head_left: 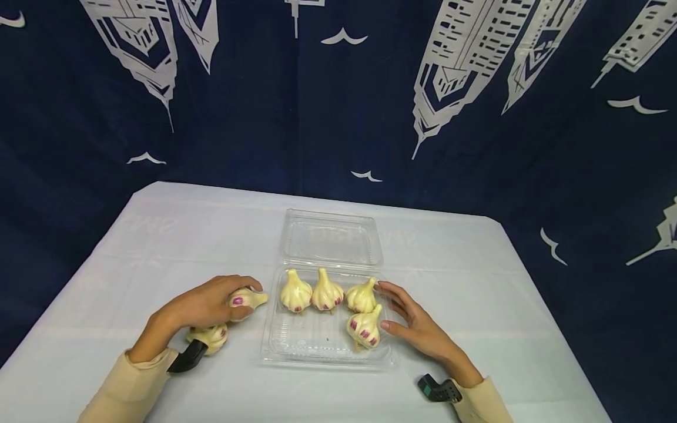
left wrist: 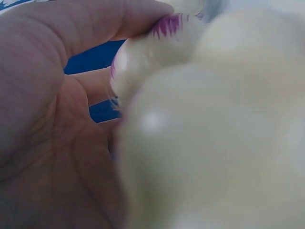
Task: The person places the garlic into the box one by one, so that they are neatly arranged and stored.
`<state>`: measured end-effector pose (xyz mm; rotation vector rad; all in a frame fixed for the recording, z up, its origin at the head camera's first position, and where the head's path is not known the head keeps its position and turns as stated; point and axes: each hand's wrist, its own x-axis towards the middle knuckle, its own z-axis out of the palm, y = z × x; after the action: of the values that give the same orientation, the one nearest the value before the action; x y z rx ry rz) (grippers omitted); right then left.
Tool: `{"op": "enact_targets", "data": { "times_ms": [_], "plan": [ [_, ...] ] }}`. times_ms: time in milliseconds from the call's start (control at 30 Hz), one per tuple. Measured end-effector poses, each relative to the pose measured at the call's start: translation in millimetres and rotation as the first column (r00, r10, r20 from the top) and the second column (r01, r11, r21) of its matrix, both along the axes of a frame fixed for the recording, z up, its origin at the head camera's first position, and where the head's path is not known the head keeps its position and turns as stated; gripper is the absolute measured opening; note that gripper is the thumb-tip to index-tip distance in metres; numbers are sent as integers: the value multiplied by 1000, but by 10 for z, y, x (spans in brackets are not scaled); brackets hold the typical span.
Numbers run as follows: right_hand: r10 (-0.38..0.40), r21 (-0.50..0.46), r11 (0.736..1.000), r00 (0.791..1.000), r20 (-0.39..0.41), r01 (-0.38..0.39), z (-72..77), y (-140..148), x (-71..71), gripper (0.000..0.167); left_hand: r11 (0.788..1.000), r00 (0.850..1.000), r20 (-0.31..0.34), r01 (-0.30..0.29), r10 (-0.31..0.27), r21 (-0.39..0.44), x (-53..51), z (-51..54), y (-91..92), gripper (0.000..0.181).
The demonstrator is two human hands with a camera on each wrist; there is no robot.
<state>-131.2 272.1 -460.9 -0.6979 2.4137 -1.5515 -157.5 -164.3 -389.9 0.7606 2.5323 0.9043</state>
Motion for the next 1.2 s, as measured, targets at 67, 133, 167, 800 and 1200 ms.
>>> {"op": "enact_targets", "data": {
  "times_ms": [67, 133, 167, 800, 1200],
  "plan": [
    [-2, -2, 1000, 1000, 2, 2, -12, 8, 1, 71, 1000, 1000, -11, -25, 25, -11, 0, 24, -17, 38],
    [-1, -3, 1000, 1000, -1, 1, -23, 15, 0, 71, 999, 999, -11, -43, 43, -20, 3, 52, -38, 42],
    [-1, -3, 1000, 1000, 0, 1, -27, 17, 0, 71, 999, 999, -15, -49, 48, -20, 5, 63, -49, 45],
    [4, -20, 1000, 1000, 10, -4, -33, -1, 1, 70, 971, 969, -238, -8, 67, 239, 107, 188, 80, 36],
    [15, -14, 1000, 1000, 28, -15, -5, 11, 0, 71, 952, 967, -256, 67, 12, 300, 248, 224, 405, 35]
  ]
}}
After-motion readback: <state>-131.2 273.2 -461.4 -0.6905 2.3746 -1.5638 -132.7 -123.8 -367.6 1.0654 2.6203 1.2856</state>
